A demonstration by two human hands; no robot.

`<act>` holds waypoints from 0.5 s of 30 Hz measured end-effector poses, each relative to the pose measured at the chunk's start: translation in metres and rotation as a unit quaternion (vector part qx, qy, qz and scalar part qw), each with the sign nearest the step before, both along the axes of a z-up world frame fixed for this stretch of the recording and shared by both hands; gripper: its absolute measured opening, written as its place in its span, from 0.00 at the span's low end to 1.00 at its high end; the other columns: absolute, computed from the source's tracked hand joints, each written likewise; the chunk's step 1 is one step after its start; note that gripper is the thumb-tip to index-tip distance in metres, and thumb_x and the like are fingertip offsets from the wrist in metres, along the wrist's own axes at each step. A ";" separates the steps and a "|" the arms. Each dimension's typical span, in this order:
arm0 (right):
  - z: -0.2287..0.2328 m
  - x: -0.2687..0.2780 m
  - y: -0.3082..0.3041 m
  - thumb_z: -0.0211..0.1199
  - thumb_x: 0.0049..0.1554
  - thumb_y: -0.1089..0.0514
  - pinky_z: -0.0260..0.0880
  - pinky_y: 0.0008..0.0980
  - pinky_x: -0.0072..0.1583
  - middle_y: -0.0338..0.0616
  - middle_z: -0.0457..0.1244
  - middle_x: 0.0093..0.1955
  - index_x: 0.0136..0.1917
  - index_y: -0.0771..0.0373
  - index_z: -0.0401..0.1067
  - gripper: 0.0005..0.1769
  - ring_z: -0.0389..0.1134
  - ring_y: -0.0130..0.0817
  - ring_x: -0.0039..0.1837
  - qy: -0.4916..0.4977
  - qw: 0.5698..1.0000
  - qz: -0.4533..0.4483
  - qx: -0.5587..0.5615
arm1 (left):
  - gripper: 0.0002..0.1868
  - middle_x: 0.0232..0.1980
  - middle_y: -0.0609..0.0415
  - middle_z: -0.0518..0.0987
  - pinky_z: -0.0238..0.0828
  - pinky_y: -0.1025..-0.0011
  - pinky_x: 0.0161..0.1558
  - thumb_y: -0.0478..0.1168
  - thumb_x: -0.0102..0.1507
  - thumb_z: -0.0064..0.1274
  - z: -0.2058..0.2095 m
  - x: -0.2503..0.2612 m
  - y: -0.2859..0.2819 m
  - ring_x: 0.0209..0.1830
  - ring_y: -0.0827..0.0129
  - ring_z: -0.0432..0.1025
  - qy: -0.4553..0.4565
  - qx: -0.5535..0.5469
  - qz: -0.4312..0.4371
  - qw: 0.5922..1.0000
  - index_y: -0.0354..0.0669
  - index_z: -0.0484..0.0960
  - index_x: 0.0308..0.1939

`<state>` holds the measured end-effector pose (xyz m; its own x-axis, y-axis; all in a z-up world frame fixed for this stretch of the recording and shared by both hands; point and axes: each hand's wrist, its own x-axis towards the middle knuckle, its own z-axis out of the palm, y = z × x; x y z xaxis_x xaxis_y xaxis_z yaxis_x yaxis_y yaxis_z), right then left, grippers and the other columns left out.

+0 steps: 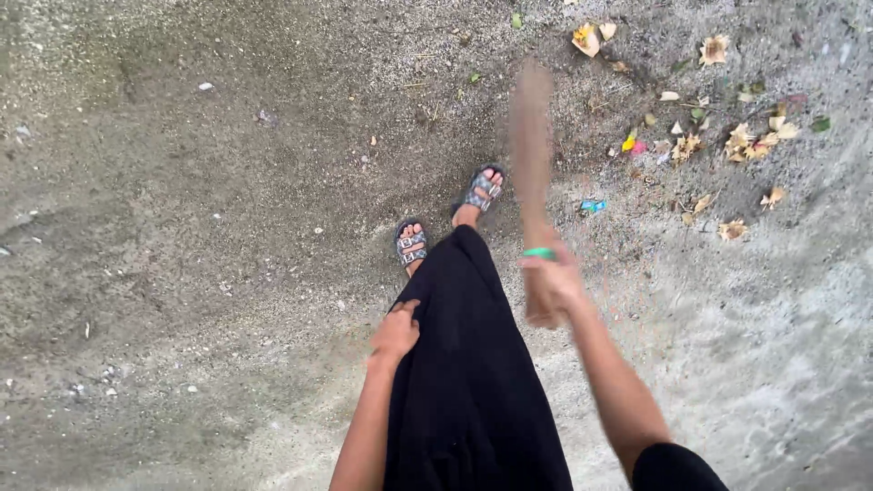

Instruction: Sweeping dirt and debris on an outdoor ground surface using a stick broom.

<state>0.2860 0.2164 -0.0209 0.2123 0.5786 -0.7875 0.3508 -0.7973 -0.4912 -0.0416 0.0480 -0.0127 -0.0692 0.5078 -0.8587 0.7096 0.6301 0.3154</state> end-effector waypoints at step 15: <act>-0.075 0.256 0.238 0.67 0.53 0.54 0.71 0.34 0.38 0.44 0.67 0.45 0.71 0.64 0.64 0.34 0.70 0.35 0.42 0.104 0.977 -0.046 -0.180 | 0.29 0.55 0.43 0.82 0.73 0.49 0.56 0.34 0.59 0.48 -0.022 0.088 0.152 0.50 0.45 0.78 0.011 0.028 0.084 0.996 0.57 0.75 0.65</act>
<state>0.5421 0.4546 -0.0956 0.0635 0.2426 -0.9681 0.1916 -0.9549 -0.2267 0.0464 0.1997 -0.0348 -0.1758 0.5346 -0.8266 0.6037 0.7218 0.3385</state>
